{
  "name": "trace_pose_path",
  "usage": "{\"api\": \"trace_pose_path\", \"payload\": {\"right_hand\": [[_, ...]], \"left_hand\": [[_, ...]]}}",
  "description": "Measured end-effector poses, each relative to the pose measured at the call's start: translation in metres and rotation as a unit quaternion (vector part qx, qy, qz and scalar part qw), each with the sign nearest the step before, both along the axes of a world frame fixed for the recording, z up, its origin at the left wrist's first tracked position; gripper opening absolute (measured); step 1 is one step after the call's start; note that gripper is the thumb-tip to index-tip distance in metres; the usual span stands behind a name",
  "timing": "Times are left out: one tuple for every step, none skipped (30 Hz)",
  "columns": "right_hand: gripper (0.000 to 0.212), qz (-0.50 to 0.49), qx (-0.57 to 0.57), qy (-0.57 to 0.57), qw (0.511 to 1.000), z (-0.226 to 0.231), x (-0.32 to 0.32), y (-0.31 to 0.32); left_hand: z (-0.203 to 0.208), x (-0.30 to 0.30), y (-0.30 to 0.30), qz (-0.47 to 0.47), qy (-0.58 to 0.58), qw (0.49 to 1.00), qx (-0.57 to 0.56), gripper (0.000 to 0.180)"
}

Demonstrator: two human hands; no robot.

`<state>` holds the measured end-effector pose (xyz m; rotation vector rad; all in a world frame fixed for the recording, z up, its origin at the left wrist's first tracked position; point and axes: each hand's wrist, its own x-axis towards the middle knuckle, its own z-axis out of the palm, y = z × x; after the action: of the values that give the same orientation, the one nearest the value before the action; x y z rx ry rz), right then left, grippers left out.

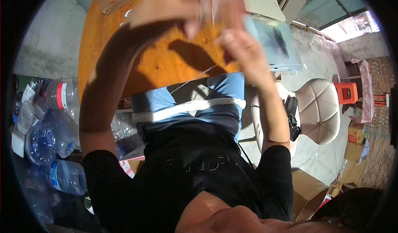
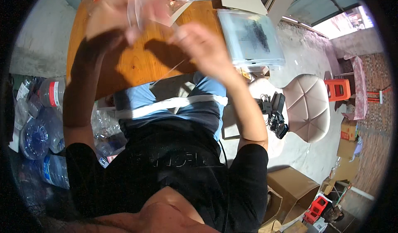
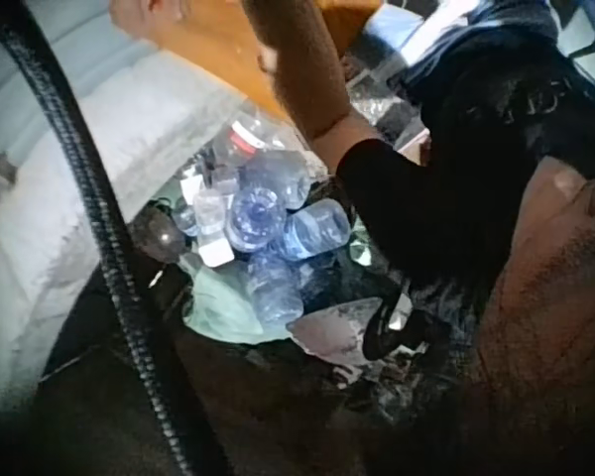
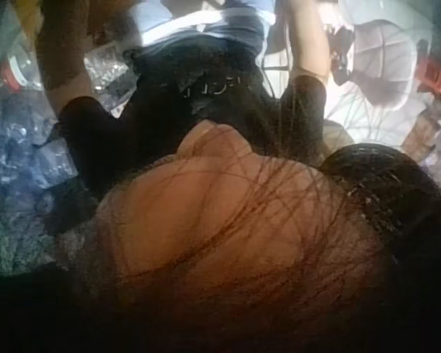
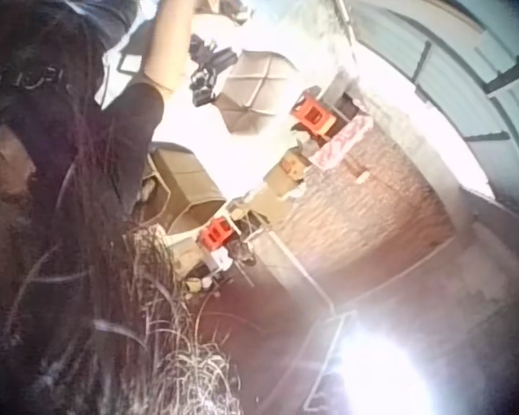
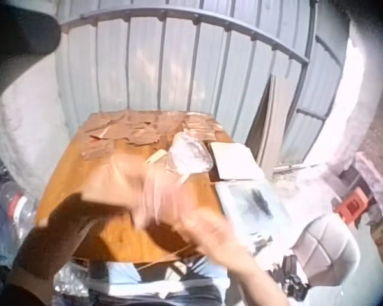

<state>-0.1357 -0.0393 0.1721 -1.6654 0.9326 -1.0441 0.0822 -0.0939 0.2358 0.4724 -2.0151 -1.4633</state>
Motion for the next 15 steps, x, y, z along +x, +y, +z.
{"api": "trace_pose_path", "payload": {"right_hand": [[0.026, 0.062, -0.009, 0.057, 0.996, -0.004, 0.014, 0.007], [0.025, 0.079, -0.041, 0.067, 0.994, 0.004, 0.016, 0.016], [0.024, 0.102, -0.075, 0.073, 0.989, 0.022, 0.022, 0.023], [0.022, 0.047, -0.051, 0.027, 0.997, 0.037, 0.015, 0.023], [0.020, -0.008, -0.028, -0.020, 0.999, 0.046, 0.003, 0.023], [0.019, 0.034, -0.039, -0.086, 0.995, 0.045, -0.020, 0.008], [0.022, -0.009, -0.058, -0.090, 0.994, 0.038, -0.015, -0.005], [0.021, -0.005, -0.089, -0.035, 0.995, 0.029, -0.007, -0.002], [0.021, 0.025, -0.121, 0.010, 0.992, 0.026, 0.015, 0.003], [0.019, 0.081, -0.155, 0.076, 0.982, 0.020, 0.023, 0.009], [0.016, 0.121, -0.220, 0.077, 0.965, 0.021, 0.029, 0.015], [0.016, 0.099, -0.190, 0.016, 0.977, 0.030, 0.026, 0.025], [0.017, 0.079, -0.160, -0.049, 0.983, 0.040, 0.022, 0.032], [0.017, 0.056, -0.115, -0.061, 0.990, 0.050, 0.014, 0.025], [0.018, 0.007, -0.072, -0.067, 0.995, 0.058, -0.006, 0.014]], "left_hand": [[-0.002, -0.001, -0.003, 0.004, -0.001, 1.000, 0.002, 0.020], [-0.004, -0.004, -0.008, 0.122, -0.024, 0.980, -0.158, 0.020], [-0.006, -0.002, -0.007, 0.241, -0.053, 0.917, -0.312, 0.021], [-0.017, -0.010, 0.003, 0.238, -0.110, 0.923, -0.282, 0.018], [-0.017, -0.011, 0.006, 0.177, -0.273, 0.924, -0.203, 0.018], [0.002, -0.016, 0.013, 0.051, -0.162, 0.977, -0.131, 0.020], [0.014, -0.012, 0.018, -0.065, -0.052, 0.995, -0.047, 0.023], [0.010, -0.009, 0.012, 0.038, 0.016, 0.998, -0.043, 0.025], [0.012, 0.004, 0.014, 0.166, 0.075, 0.982, -0.044, 0.028], [0.023, 0.001, 0.005, 0.177, -0.001, 0.974, -0.143, 0.025], [0.012, -0.004, 0.003, 0.180, 0.002, 0.974, -0.141, 0.025], [-0.005, -0.013, 0.003, 0.212, -0.046, 0.949, -0.229, 0.022], [-0.015, -0.016, 0.005, 0.243, -0.097, 0.913, -0.314, 0.020], [-0.018, -0.012, 0.009, 0.175, -0.170, 0.931, -0.272, 0.024], [0.026, -0.029, 0.026, 0.058, -0.367, 0.926, -0.065, 0.023]]}}
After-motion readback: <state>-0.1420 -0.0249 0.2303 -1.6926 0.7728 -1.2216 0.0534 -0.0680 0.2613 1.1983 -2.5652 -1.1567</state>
